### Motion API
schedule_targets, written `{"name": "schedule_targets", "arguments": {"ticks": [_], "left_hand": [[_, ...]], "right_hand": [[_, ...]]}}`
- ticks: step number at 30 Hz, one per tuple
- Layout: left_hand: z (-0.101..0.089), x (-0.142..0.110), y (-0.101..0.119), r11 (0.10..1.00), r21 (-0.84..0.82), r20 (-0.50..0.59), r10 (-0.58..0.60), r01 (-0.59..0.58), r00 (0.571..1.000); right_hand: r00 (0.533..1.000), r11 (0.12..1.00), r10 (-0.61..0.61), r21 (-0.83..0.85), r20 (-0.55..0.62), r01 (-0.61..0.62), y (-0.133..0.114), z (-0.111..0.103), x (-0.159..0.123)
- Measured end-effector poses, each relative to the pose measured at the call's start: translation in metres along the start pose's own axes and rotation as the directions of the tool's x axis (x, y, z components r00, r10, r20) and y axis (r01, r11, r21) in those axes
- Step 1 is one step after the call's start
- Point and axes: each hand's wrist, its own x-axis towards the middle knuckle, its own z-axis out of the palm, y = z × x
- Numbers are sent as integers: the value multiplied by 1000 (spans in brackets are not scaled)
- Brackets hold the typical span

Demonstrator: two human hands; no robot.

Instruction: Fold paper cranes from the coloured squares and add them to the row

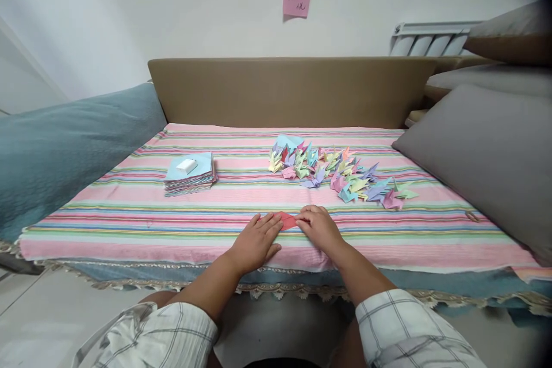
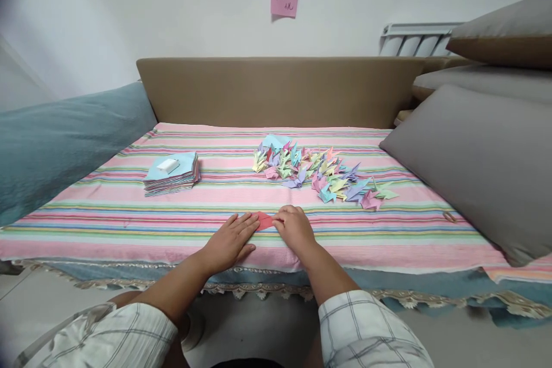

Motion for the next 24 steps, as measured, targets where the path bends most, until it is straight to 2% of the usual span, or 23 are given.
{"name": "schedule_targets", "arguments": {"ticks": [3, 5, 7, 9, 12, 17, 24], "left_hand": [[0, 1, 0, 1000, -9, -10, -3, 3, 1000], [0, 1, 1, 1000, -11, -6, -6, 6, 1000], [-1, 0, 1, 1000, -13, 2, -7, 7, 1000], [-2, 0, 2, 1000, -23, 12, -10, 10, 1000], [-6, 3, -1, 996, -80, 23, -26, 28, 999], [-12, 13, -14, 978, -195, -68, -89, 74, 994], [-19, 23, -17, 996, -83, -70, -51, 45, 996]], "right_hand": [[997, 998, -16, -62, -71, 12, -1, -7, -6], [990, 990, -109, -103, -92, 99, -7, -7, -12], [963, 954, -271, -133, 4, 269, -13, -2, -18], [935, 923, -338, -154, 110, 352, -16, 6, -25], [931, 923, -311, -171, 193, 344, -16, 16, -30], [943, 936, -273, -174, 189, 306, -14, 16, -23], [954, 952, -258, -127, 154, 278, -18, 8, -10]]}}
